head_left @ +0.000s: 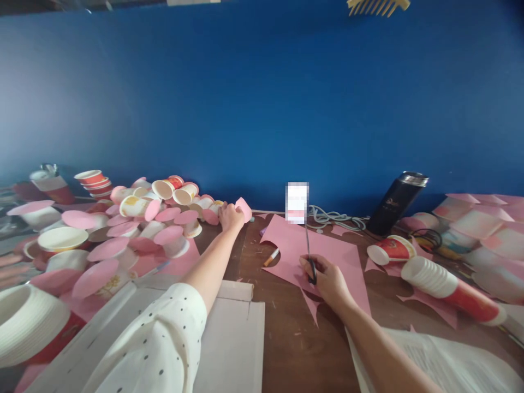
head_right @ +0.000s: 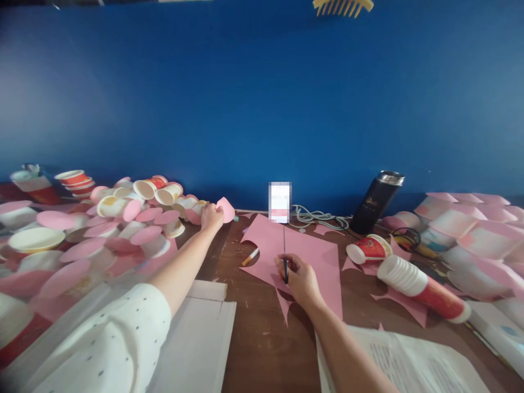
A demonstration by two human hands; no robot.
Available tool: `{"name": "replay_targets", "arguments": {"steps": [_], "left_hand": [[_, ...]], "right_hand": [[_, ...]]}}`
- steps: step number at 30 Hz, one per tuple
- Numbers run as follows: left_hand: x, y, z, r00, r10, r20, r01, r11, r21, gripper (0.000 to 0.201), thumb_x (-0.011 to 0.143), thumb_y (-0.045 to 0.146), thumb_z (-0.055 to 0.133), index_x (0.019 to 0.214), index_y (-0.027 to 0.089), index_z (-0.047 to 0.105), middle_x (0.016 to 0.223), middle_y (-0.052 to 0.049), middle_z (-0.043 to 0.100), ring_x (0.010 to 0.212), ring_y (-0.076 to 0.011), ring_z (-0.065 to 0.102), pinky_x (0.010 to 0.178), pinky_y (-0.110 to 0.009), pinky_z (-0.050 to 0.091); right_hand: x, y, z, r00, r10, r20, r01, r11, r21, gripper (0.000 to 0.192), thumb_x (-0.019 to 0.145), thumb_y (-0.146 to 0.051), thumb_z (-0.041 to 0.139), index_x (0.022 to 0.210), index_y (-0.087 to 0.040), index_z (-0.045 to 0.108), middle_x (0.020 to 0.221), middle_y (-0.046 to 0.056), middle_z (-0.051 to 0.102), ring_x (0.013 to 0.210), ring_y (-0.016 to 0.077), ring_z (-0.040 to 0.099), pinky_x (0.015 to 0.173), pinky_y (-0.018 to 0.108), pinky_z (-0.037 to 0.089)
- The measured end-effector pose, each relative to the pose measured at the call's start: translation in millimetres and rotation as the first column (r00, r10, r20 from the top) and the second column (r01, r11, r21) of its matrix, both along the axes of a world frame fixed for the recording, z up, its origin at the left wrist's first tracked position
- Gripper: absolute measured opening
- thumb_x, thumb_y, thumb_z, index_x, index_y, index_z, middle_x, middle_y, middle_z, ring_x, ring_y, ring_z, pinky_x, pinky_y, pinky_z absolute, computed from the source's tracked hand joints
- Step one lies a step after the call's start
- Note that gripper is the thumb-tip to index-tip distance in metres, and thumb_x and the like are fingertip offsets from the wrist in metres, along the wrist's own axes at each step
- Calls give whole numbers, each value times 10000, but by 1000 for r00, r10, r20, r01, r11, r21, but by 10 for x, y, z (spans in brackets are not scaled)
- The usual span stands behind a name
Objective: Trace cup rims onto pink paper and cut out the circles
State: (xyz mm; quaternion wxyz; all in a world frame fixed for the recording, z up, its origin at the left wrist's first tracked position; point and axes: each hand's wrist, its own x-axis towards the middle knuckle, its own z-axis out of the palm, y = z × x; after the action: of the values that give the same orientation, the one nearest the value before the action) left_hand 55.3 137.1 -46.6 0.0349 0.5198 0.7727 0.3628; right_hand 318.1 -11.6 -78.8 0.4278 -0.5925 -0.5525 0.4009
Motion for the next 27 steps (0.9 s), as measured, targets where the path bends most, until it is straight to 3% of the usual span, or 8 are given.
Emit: {"name": "replay_targets", "arguments": {"steps": [5,12,19,27], "left_hand": [[-195,-68,14,999,46,-10,-46,999,21,280,855,241,409,997,139,628,1259,-175,556,1233,-304,434,1022,-414,320],[-365,-189,50,998,63,-2,-63,998,0,279,846,220,408,997,106,613,1183,-213,580,1189,-327,477,999,-415,333],[-360,-330,104,996,37,85,-35,999,-25,275,836,208,406,1001,102,600,1119,-218,615,1143,-330,526,940,-398,382],[-249,-614,154,962,-4,274,2,1000,5,151,793,263,468,808,181,593,927,-153,660,987,-326,592,820,-392,432]], "right_hand": [[-12,-15,16,1000,-6,-3,6,1000,18,400,737,-517,615,913,-161,665,564,-17,578,501,117,462,495,240,367],[-16,-28,48,1000,-6,18,6,1000,20,408,730,-520,613,897,-153,676,576,-8,582,523,126,482,492,241,373],[5,-13,-2,998,3,58,-7,997,73,386,734,-498,611,886,-150,679,564,-10,578,537,127,487,510,241,375],[14,-11,-42,1000,6,30,-7,998,61,417,726,-493,621,963,-154,673,564,-15,588,477,116,469,474,243,369]]}}
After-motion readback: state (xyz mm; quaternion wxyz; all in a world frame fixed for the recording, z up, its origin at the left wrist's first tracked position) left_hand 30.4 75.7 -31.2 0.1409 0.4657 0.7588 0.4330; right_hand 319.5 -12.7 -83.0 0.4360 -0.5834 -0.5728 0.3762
